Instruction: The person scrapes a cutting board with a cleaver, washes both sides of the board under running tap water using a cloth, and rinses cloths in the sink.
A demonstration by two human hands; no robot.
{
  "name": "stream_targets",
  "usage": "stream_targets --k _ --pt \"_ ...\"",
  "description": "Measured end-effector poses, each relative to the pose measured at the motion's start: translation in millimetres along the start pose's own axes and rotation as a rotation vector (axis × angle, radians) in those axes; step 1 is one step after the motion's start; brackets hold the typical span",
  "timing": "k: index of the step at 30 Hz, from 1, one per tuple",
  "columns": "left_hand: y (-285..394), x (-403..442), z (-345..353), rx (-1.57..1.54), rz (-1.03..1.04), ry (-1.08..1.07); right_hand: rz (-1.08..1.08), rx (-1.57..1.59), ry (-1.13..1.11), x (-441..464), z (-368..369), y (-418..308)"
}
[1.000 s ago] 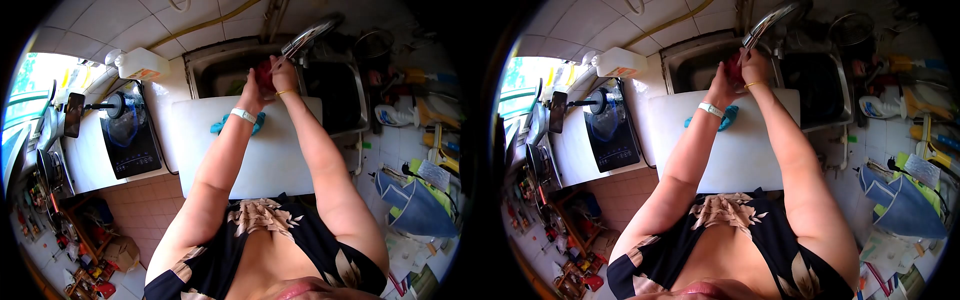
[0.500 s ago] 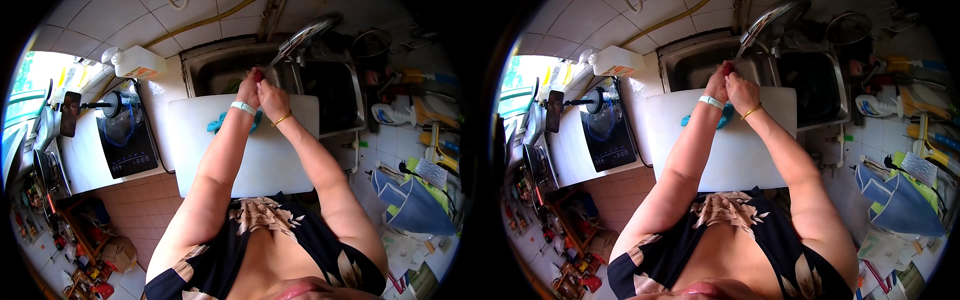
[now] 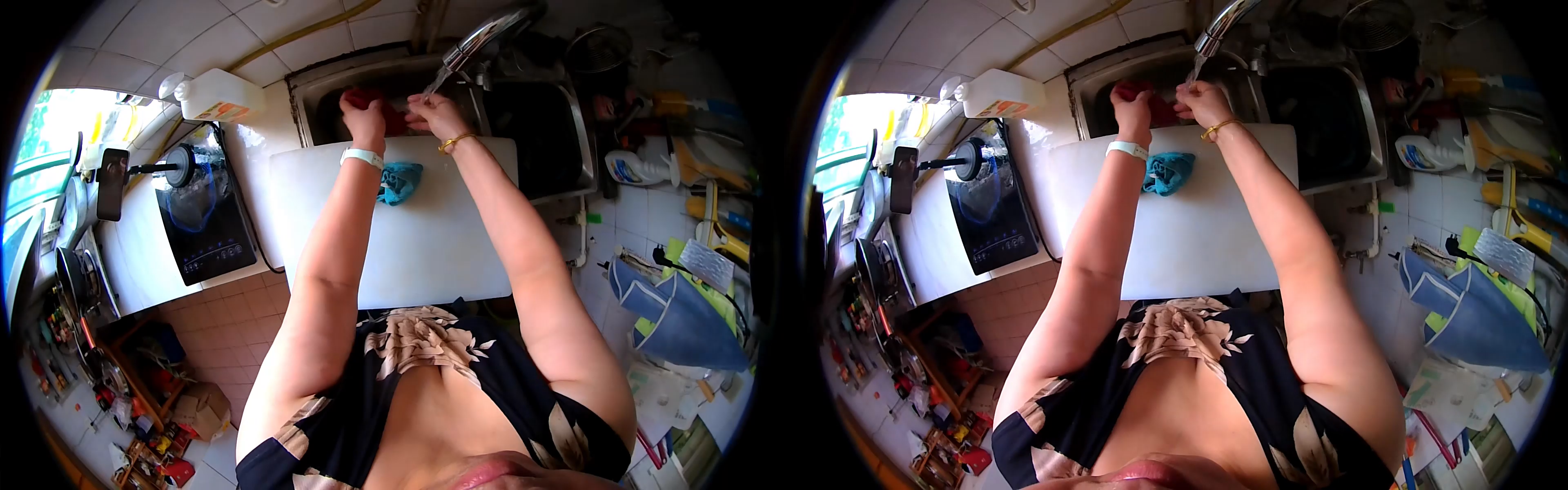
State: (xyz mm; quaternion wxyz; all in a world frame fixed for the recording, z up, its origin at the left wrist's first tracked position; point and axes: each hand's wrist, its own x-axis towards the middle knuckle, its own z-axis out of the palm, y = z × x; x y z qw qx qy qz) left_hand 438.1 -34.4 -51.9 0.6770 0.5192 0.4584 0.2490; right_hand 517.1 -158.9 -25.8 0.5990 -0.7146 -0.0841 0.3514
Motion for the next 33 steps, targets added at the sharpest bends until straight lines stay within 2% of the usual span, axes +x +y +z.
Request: stream_targets --k 2,3,5,7,9,11,12,13,15,17,19,20,21,22,24,25,27,28,29,30,31,33 --pt "-5.6 3.4 -14.1 0.343 0.272 0.111 -0.159 -0.035 0.005 1.5 2.0 15.3" --pt "9.8 -10.0 -18.4 0.343 0.274 0.113 -0.161 -0.034 0.003 -5.3 -3.8 3.8" --pt "41.4 -39.9 -32.9 0.748 0.64 -0.149 -0.27 -0.74 0.176 -18.8 -30.4 -21.4" --pt "50.4 -51.8 -35.0 0.939 0.893 -0.165 -0.229 -0.855 0.29 -12.6 -58.5 -22.8" --pt "55.1 -61.8 -33.4 1.008 0.939 -0.195 -0.44 -0.856 0.311 8.0 -77.5 -12.0" --pt "58.6 -72.6 -31.9 1.066 1.004 -0.259 -0.49 -0.828 0.243 34.2 -85.5 -10.4" --pt "61.5 -77.0 -31.3 1.106 1.059 -0.274 -0.469 -0.717 0.225 41.3 -85.0 -14.3" --pt "64.7 -82.4 -31.4 1.11 1.055 -0.269 -0.445 -0.606 0.207 45.0 -84.7 -15.4" --pt "72.3 -92.6 -30.8 1.12 1.087 -0.34 -0.383 -0.637 0.19 28.6 -79.8 -21.7" --pt "74.7 -98.3 -33.2 1.14 1.086 -0.377 -0.545 -0.378 0.129 10.5 -71.3 -12.1" --pt "81.4 -105.4 -35.3 1.097 1.151 -0.504 -0.368 0.002 -0.069 -9.7 -55.6 3.4" --pt "86.0 -107.4 -36.4 1.027 1.16 -0.599 -0.172 0.221 -0.155 -41.7 -40.8 -12.1" --pt "87.9 -111.1 -35.1 1.027 1.163 -0.605 -0.048 0.372 -0.261 -47.7 -36.5 -2.4" --pt "89.4 -116.5 -33.3 0.903 1.083 -0.656 0.143 0.471 -0.419 -52.9 -41.5 6.1" --pt "96.2 -125.6 -29.4 0.666 0.949 -0.715 0.33 0.572 -0.569 -72.3 -40.9 6.5" --pt "95.0 -126.6 -27.7 0.663 0.952 -0.726 0.342 0.654 -0.565 -84.6 -29.7 8.8" --pt "87.8 -126.8 -25.0 0.501 0.758 -0.726 0.346 0.742 -0.547 -106.7 -12.3 2.2" --pt "83.6 -130.4 -24.4 0.505 0.75 -0.647 0.332 0.776 -0.586 -116.8 -7.3 -5.1" --pt "75.9 -132.5 -23.2 0.504 0.753 -0.664 0.316 0.809 -0.625 -122.6 -7.0 -9.4" --pt "67.3 -134.5 -22.8 0.453 0.68 -0.609 0.344 0.84 -0.641 -122.2 -9.6 -3.8" --pt "59.4 -136.2 -22.9 0.404 0.607 -0.552 0.337 0.848 -0.632 -122.8 -10.0 1.3" --pt "60.4 -142.7 -24.6 0.437 0.593 -0.524 0.363 0.796 -0.606 -127.2 -6.3 -0.4"
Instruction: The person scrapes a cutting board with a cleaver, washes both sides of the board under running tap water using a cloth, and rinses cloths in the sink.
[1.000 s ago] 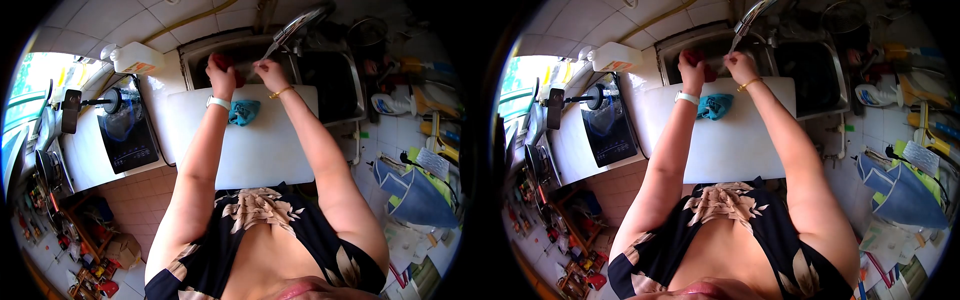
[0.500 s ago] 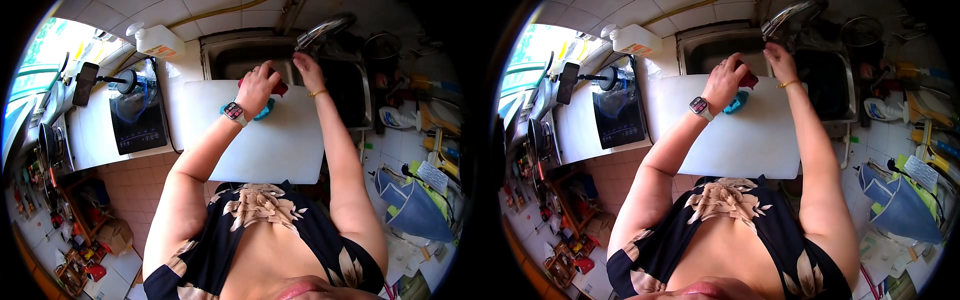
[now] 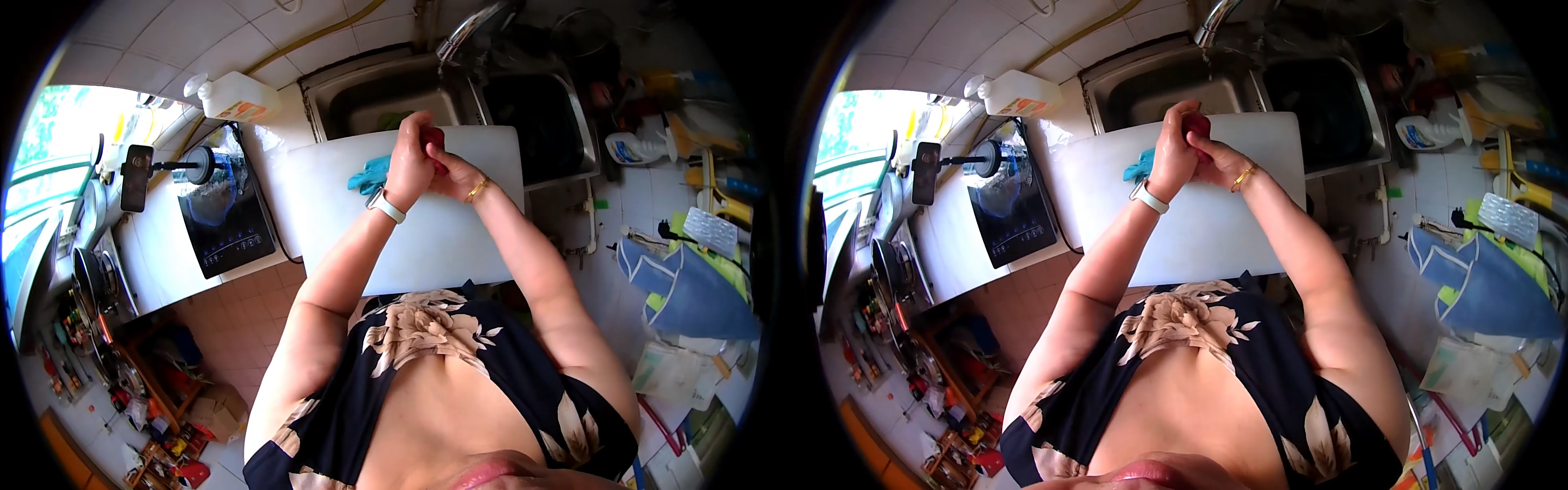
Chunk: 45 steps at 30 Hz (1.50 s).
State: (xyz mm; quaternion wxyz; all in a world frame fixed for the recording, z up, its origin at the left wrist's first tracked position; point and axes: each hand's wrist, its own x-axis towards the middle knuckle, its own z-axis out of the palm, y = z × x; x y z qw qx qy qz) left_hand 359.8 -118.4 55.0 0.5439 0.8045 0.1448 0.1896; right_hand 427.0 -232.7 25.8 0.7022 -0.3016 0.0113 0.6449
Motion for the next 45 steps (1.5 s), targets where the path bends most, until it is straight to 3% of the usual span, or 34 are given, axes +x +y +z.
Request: stream_targets --k 3,5,7,8,10,12,13,14,15,18,20,22,23,27,29,32,33,36,38,40,44,45 --pt "8.1 1.0 -17.4 0.154 0.103 -0.334 0.068 -0.064 0.053 -11.8 -4.8 -1.6" --pt "27.3 -2.0 -37.0 0.11 0.122 -0.435 0.102 -0.134 0.082 -20.6 -12.4 -8.6" --pt "46.7 0.5 -59.2 0.112 0.097 -0.662 0.201 -0.454 0.103 -26.4 -16.8 -29.6" --pt "52.5 3.1 -59.2 0.111 0.095 -0.674 0.197 -0.443 0.108 -25.9 -19.3 -41.7" --pt "57.3 11.5 -55.6 0.796 0.651 -0.578 0.276 -0.596 -0.012 -26.7 -15.8 -66.5" --pt "53.7 27.5 -47.1 0.925 0.746 -0.518 0.09 -0.811 0.066 -32.8 29.9 -83.4" --pt "53.6 38.8 -46.5 0.978 0.788 -0.461 0.209 -0.916 0.011 -17.9 13.3 -99.8" --pt "53.6 50.9 -46.2 1.028 0.832 -0.403 0.079 -0.986 0.075 -21.0 31.4 -105.4" --pt "54.0 61.7 -45.0 1.066 0.847 -0.332 0.117 -1.08 0.107 -16.5 40.2 -114.6" --pt "52.6 82.8 -42.3 1.176 0.681 -0.386 0.21 -1.337 0.065 0.6 55.3 -138.5" --pt "43.8 91.4 -39.4 1.198 0.683 -0.364 0.164 -1.37 0.05 14.1 45.3 -135.2" --pt "35.3 99.5 -37.1 1.223 0.686 -0.343 -0.069 -1.683 0.186 18.3 52.8 -133.3" --pt "34.9 101.7 -36.5 1.215 0.652 -0.348 0.011 -1.819 0.219 22.9 56.9 -135.7" --pt "27.1 109.3 -33.6 1.158 0.551 -0.398 -0.04 -1.965 0.321 28.2 54.8 -127.0" --pt "19.5 113.4 -30.9 1.118 0.516 -0.405 -0.365 -2.243 0.431 36.3 42.1 -119.9" --pt "10.8 111.1 -29.7 1.092 0.394 -0.488 -0.281 -2.367 0.443 33.7 44.4 -117.1" --pt "7.0 108.8 -27.9 1.092 0.393 -0.486 -0.282 -2.369 0.442 35.1 41.2 -114.7" --pt "-3.3 98.6 -19.7 0.983 0.056 -0.626 -0.324 -2.407 0.358 37.5 26.0 -99.1" --pt "-2.6 81.7 -19.1 0.828 0.021 -0.656 -0.377 -2.409 0.356 43.6 2.4 -78.3" --pt "-28.3 60.8 -9.7 0.801 -0.032 -0.57 -0.555 -2.34 0.428 43.6 -19.6 -48.5" --pt "-21.1 9.6 -27.4 0.389 0.098 -0.234 -0.493 -2.118 0.613 -10.4 -12.2 -29.9" --pt "-9.7 -1.2 -32.8 0.464 0.132 -0.138 -0.546 -2.018 0.721 -25.3 -13.3 -29.1"
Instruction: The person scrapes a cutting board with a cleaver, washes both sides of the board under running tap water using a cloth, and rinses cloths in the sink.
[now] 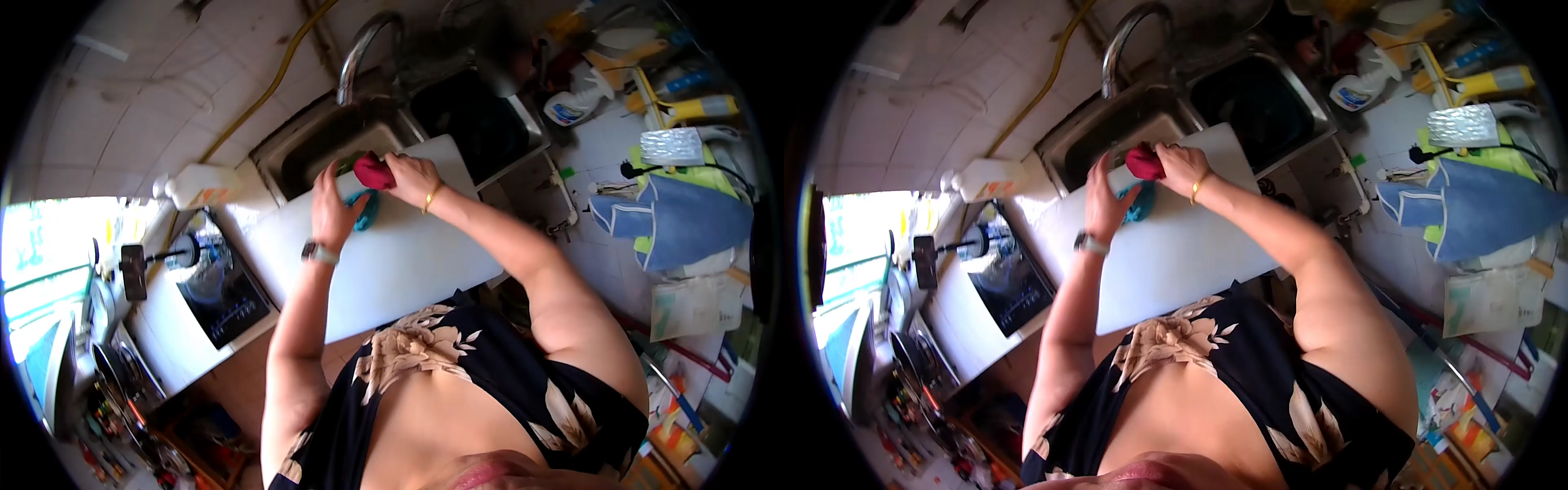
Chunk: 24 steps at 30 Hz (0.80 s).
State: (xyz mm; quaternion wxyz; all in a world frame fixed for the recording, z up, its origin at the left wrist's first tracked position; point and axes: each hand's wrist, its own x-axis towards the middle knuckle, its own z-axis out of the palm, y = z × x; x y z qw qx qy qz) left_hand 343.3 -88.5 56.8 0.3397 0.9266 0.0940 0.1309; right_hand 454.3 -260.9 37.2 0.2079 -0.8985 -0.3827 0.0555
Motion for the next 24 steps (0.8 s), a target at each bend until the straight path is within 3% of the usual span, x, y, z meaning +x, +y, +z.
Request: stream_targets --k 2,3,5,6,11,14,17,19,21,24 --pt "7.0 -27.4 -6.9 0.163 -0.011 0.078 0.117 0.065 0.146 -25.0 -13.1 4.5" --pt "-2.4 -42.9 2.6 0.249 -0.024 0.065 0.194 0.087 0.083 -34.7 -11.5 7.5" --pt "-40.1 -81.7 34.3 0.307 -0.05 -0.222 0.249 0.02 -0.078 -53.1 2.0 11.9" --pt "-34.0 -93.5 36.4 0.422 0.099 -0.163 0.226 -0.076 -0.114 -63.0 10.9 14.5" --pt "-18.4 -98.2 34.1 0.191 -0.015 -0.092 -0.05 0.135 0.088 -71.0 19.4 20.6" --pt "-10.2 -108.9 38.1 0.279 0.158 -0.195 -0.135 -0.053 -0.014 -84.0 59.0 37.7" --pt "-16.4 -107.6 43.1 0.204 0.076 -0.281 -0.119 0.117 0.003 -76.7 52.2 33.5" --pt "-11.8 -103.8 45.7 0.188 0.06 -0.311 -0.179 0.164 0.128 -74.6 43.7 28.5" --pt "1.0 -109.2 45.3 0.182 0.13 -0.312 -0.201 0.155 0.092 -81.4 48.5 27.3" --pt "3.3 -114.0 41.3 0.192 0.157 -0.329 -0.075 0.098 -0.175 -88.4 40.9 15.0"
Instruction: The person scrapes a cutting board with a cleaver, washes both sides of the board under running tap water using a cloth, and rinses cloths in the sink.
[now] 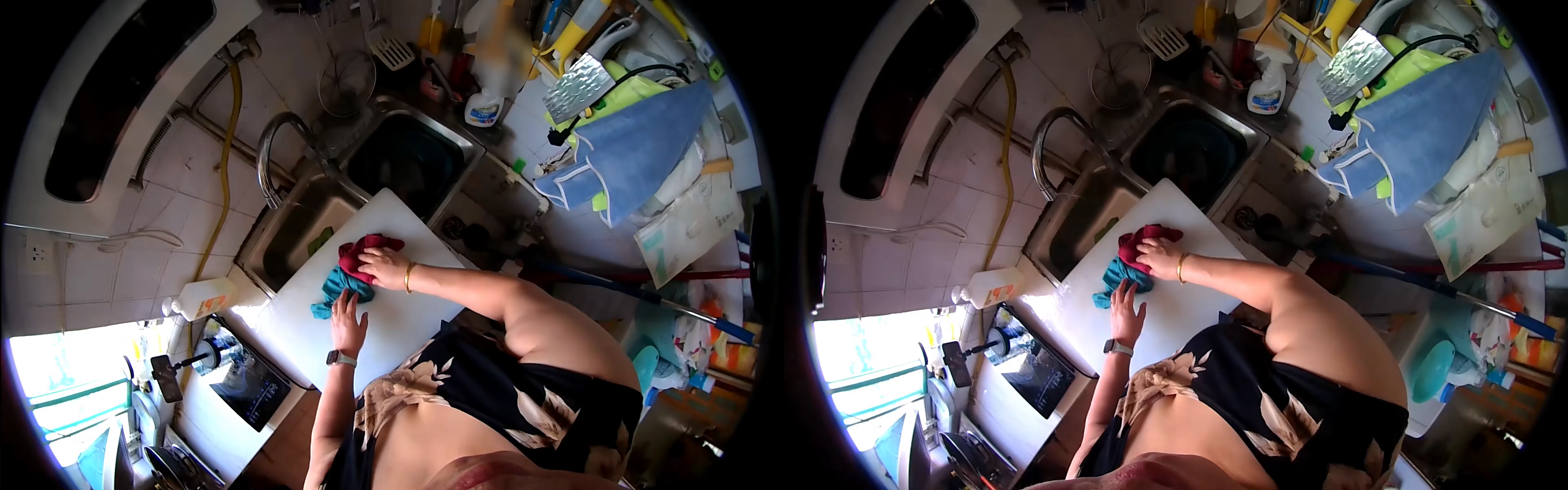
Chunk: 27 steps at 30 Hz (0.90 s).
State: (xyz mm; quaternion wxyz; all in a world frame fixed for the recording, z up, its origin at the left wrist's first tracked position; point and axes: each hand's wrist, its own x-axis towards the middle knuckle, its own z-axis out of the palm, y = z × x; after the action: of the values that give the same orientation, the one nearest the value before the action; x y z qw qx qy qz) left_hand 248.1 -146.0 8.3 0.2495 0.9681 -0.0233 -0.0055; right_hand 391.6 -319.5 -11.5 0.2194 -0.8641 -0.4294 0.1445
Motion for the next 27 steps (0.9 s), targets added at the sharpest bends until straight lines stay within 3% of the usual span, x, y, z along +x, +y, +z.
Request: stream_targets --k 3,6,7,11,15,18,21,23,24,27 --pt "3.0 -4.1 -9.9 -0.02 -0.036 0.046 -0.087 0.122 0.316 -8.6 -16.5 -10.5" --pt "-5.3 -26.2 -10.5 -0.018 0.02 -0.107 0.096 0.046 0.096 -23.0 7.7 13.4" --pt "-6.8 -31.5 -10.7 -0.012 0.031 -0.088 0.008 -0.027 0.204 -32.0 13.3 14.7" --pt "-10.3 -62.0 -37.4 -0.084 0.033 -0.029 0.121 0.094 0.495 -55.6 -16.4 -31.9" --pt "-44.4 -116.4 -61.9 -0.091 0.065 -0.011 0.34 0.02 0.343 -81.7 9.0 -37.5" --pt "-69.6 -165.1 -83.2 -0.054 0.01 -0.014 0.331 -0.076 0.368 -87.0 23.0 -66.3" --pt "-92.3 -212.4 -96.5 -0.082 -0.045 0.0 0.34 0.06 0.489 -98.1 29.0 -102.7" --pt "-114.6 -243.2 -95.8 -0.096 -0.022 0.009 0.406 0.157 0.347 -103.1 40.7 -113.9" --pt "-122.5 -256.5 -93.5 -0.13 -0.044 -0.004 0.423 -0.032 0.136 -105.4 45.1 -113.1" --pt "-129.1 -280.7 -94.1 -0.207 -0.16 -0.05 0.424 0.001 0.131 -115.3 51.8 -139.8"
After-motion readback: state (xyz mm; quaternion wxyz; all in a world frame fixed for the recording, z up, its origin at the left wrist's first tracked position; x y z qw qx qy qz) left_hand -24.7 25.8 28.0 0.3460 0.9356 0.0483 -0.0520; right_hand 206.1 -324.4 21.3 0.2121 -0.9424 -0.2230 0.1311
